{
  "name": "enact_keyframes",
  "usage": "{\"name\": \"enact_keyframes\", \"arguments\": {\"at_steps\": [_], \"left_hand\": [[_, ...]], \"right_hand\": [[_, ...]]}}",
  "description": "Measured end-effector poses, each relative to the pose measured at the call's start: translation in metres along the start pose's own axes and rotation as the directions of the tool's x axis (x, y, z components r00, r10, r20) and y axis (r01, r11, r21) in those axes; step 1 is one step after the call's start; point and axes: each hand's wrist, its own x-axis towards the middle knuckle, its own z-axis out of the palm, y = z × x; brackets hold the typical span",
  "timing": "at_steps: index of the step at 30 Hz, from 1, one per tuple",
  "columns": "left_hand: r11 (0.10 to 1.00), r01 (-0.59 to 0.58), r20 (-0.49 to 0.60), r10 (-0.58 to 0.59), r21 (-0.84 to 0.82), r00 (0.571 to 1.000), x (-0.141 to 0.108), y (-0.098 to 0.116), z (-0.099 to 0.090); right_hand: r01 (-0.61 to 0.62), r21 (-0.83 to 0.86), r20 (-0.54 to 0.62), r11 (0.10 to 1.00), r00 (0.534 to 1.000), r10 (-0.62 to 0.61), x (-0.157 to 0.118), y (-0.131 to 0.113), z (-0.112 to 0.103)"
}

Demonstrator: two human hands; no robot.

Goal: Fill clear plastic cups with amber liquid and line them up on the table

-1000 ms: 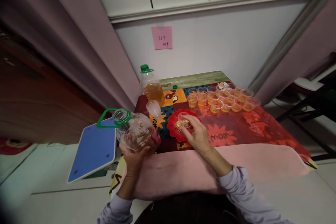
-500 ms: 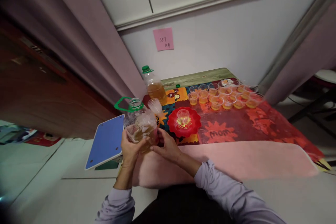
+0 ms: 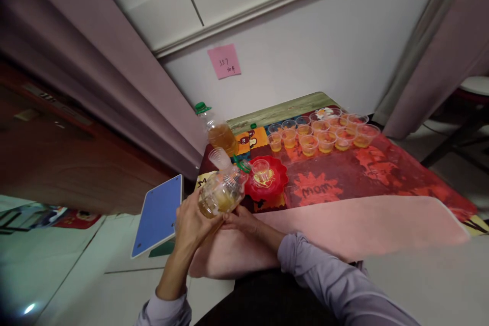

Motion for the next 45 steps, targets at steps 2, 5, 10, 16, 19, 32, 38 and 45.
{"name": "enact_keyframes", "arguments": {"at_steps": [2, 5, 10, 16, 19, 32, 38, 45], "left_hand": [[0.997, 0.006, 0.057, -0.011, 0.075, 0.998, 0.000, 0.006, -0.003], [0.989, 0.040, 0.126, -0.059, 0.144, 0.990, 0.002, 0.016, -0.008], [0.974, 0.068, 0.170, -0.105, 0.215, 0.980, 0.006, 0.028, -0.014], [0.949, 0.052, 0.223, -0.126, 0.310, 0.967, 0.010, 0.045, -0.024], [0.937, 0.044, 0.230, -0.130, 0.348, 0.965, 0.010, 0.049, -0.026], [0.902, -0.038, 0.233, -0.070, 0.430, 0.970, 0.012, 0.058, -0.027], [0.890, -0.030, 0.262, -0.102, 0.456, 0.960, 0.014, 0.070, -0.032], [0.876, -0.010, 0.276, -0.141, 0.482, 0.951, 0.017, 0.082, -0.038]], "right_hand": [[0.000, 0.051, 0.009, 0.999, 1.000, -0.001, -0.001, 0.002, 0.002], [0.004, 0.114, 0.031, 0.994, 1.000, -0.007, -0.002, 0.003, 0.003], [-0.007, 0.114, 0.051, 0.994, 0.999, 0.001, 0.000, 0.002, -0.003], [-0.006, 0.137, 0.063, 0.991, 0.998, -0.003, 0.001, 0.008, -0.007], [-0.020, 0.155, 0.084, 0.988, 0.996, 0.007, 0.000, 0.010, -0.009], [-0.083, 0.232, 0.096, 0.969, 0.993, 0.062, -0.006, 0.006, -0.010], [-0.094, 0.220, 0.101, 0.971, 0.992, 0.073, -0.006, 0.007, -0.012], [-0.089, 0.225, 0.124, 0.970, 0.990, 0.062, -0.006, 0.005, -0.010]]}}
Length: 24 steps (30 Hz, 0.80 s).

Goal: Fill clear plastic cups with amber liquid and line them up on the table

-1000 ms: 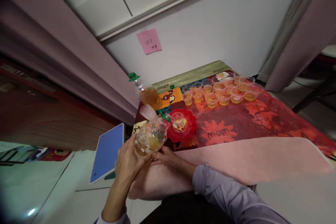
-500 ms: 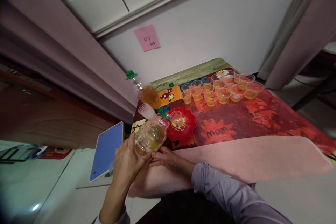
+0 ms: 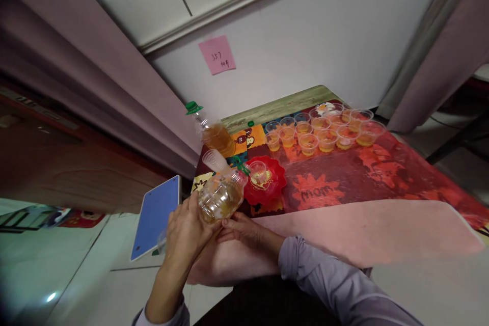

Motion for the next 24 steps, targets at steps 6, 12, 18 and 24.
{"name": "enact_keyframes", "arguments": {"at_steps": [6, 12, 18, 24], "left_hand": [[1.000, -0.006, 0.008, 0.006, 0.012, 1.000, 0.000, 0.000, -0.001], [1.000, -0.023, 0.002, 0.023, 0.012, 1.000, 0.001, 0.001, -0.001], [0.999, -0.011, 0.047, 0.009, 0.035, 0.999, 0.002, 0.008, -0.010], [0.999, -0.003, 0.055, 0.001, 0.040, 0.999, 0.003, 0.010, -0.014]], "right_hand": [[0.012, 0.008, -0.012, 1.000, 1.000, -0.012, 0.002, 0.004, -0.002], [0.007, 0.008, -0.029, 1.000, 1.000, -0.007, 0.002, 0.004, -0.001], [0.021, 0.033, -0.023, 0.999, 1.000, -0.020, 0.002, 0.004, -0.001], [0.019, 0.016, -0.023, 1.000, 1.000, -0.018, 0.002, 0.006, -0.002]]}}
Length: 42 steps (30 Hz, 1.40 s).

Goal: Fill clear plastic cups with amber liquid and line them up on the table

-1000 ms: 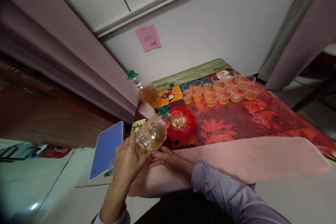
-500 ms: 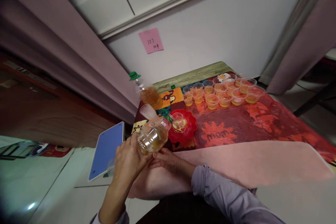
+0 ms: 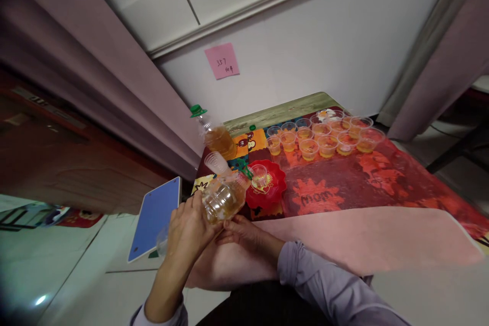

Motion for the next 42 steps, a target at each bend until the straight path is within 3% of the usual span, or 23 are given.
{"name": "enact_keyframes", "arguments": {"at_steps": [15, 42], "left_hand": [[1.000, -0.018, 0.001, 0.018, 0.002, 1.000, 0.001, 0.000, -0.002], [0.999, -0.009, 0.045, 0.007, 0.032, 0.999, 0.006, 0.008, -0.009]], "right_hand": [[-0.025, 0.025, -0.016, 0.999, 1.000, 0.025, -0.003, -0.009, 0.007], [0.003, 0.034, 0.004, 0.999, 1.000, -0.003, 0.003, 0.004, -0.005]]}}
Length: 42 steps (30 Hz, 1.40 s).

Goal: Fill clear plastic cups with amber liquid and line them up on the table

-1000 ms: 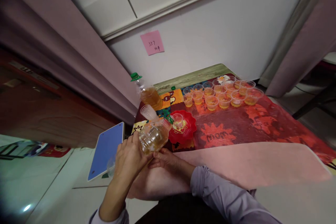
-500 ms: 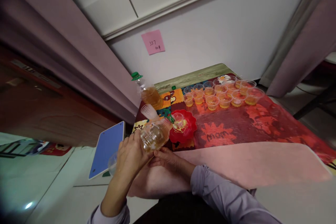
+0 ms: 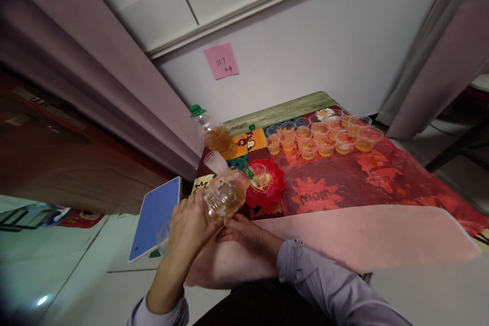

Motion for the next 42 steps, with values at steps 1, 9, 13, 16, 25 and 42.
{"name": "enact_keyframes", "arguments": {"at_steps": [1, 9, 13, 16, 25, 42], "left_hand": [[1.000, -0.001, 0.001, 0.001, 0.006, 1.000, 0.000, 0.000, 0.000], [1.000, 0.003, 0.028, -0.004, 0.024, 1.000, -0.001, 0.002, -0.003], [1.000, 0.008, 0.023, -0.009, 0.028, 1.000, -0.001, 0.002, -0.004], [1.000, 0.008, 0.030, -0.008, 0.018, 0.999, -0.001, 0.002, -0.004], [1.000, 0.014, 0.033, -0.014, 0.001, 0.999, 0.001, 0.002, -0.004], [1.000, 0.017, 0.034, -0.017, 0.010, 0.999, 0.000, 0.002, -0.004]], "right_hand": [[0.001, 0.000, 0.001, 1.000, 1.000, -0.001, 0.000, 0.000, 0.000], [0.010, 0.005, 0.013, 1.000, 1.000, -0.010, -0.001, 0.002, -0.002], [0.023, 0.013, 0.003, 1.000, 1.000, -0.023, 0.000, 0.004, -0.002], [0.024, 0.019, -0.010, 1.000, 1.000, -0.024, 0.000, 0.005, -0.002], [0.013, 0.023, -0.006, 1.000, 1.000, -0.013, -0.004, -0.005, 0.007], [0.016, 0.014, -0.039, 1.000, 0.999, -0.016, -0.003, -0.007, 0.009]]}}
